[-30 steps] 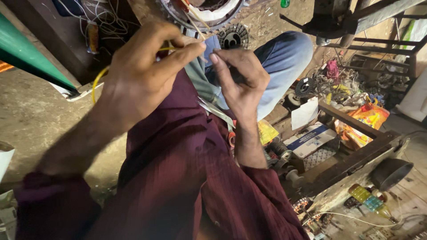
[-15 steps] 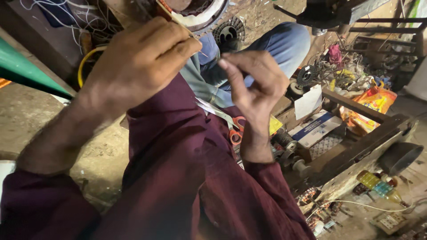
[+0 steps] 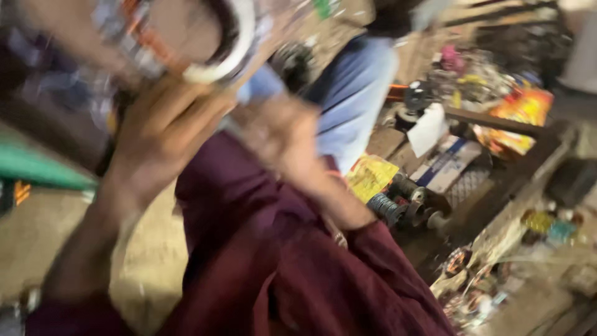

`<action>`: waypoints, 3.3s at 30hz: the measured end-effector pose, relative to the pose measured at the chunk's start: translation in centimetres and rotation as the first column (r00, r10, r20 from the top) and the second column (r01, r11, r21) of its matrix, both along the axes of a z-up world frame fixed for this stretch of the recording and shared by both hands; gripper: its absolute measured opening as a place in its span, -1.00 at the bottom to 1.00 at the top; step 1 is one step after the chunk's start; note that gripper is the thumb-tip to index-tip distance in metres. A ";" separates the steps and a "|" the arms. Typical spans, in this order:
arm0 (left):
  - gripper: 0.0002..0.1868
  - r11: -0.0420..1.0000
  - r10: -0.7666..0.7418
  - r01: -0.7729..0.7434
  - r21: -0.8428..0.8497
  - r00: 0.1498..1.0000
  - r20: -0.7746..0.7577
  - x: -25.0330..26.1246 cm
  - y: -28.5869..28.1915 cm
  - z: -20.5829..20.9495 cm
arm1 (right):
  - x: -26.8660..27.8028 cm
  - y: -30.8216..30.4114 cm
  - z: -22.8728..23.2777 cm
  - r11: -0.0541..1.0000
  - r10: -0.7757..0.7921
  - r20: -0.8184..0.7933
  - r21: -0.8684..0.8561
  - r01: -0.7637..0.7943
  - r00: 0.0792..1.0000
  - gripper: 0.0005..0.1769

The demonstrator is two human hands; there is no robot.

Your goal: The person is repairing a motor stator by stripping, twisting, and taping wires. They use scissors to cut wires and electrical tape to insulate connections.

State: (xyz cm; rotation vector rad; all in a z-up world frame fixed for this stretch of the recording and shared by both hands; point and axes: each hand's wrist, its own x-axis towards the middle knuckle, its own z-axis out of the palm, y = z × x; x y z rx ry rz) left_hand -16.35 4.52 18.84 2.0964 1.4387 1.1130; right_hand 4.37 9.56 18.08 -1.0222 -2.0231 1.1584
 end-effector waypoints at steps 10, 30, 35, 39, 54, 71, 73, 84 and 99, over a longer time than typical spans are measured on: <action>-0.79 0.998 0.042 -0.046 -0.034 0.991 -0.127 0.5 -0.2 0.0 | 1.5 -0.9 0.5 0.993 0.110 0.013 0.040 -0.111 0.994 -0.72; -0.81 0.995 0.070 -0.086 -0.057 0.969 -0.239 0.8 -0.9 -0.2 | 1.9 0.0 -0.3 0.994 -0.046 -0.017 0.097 0.047 0.999 -0.79; -0.82 0.993 0.087 -0.102 -0.064 0.975 -0.205 1.2 -0.5 0.1 | 2.1 0.1 0.2 0.994 0.072 -0.004 0.079 -0.071 0.997 -0.75; -0.82 0.991 0.108 -0.125 -0.043 0.955 -0.276 1.1 -0.3 0.1 | 1.7 1.0 0.0 0.972 0.104 0.048 0.209 -0.112 0.993 -0.91; -0.81 0.991 0.107 -0.129 -0.037 0.926 -0.362 0.6 -1.0 -2.1 | 2.1 1.2 -0.4 0.999 0.019 0.022 0.036 -0.019 1.000 -0.78; -0.83 0.992 0.101 -0.122 -0.045 0.938 -0.331 0.7 -1.2 -1.6 | 2.3 0.7 -0.4 0.988 0.150 -0.015 0.027 -0.150 0.989 -0.86; -0.83 0.992 0.105 -0.123 -0.030 0.931 -0.349 0.7 -1.1 -1.7 | 2.3 0.8 -0.3 0.980 0.195 -0.022 0.041 -0.194 0.981 -0.86; -0.81 0.990 0.124 -0.138 -0.015 0.924 -0.361 1.2 -1.3 -1.7 | 2.5 0.6 0.0 0.995 0.036 -0.087 0.096 -0.027 0.996 -0.80; -0.82 0.988 0.131 -0.150 -0.024 0.920 -0.370 1.6 -1.1 -0.7 | 2.7 0.9 0.7 0.981 0.139 -0.024 0.139 -0.134 0.990 -0.77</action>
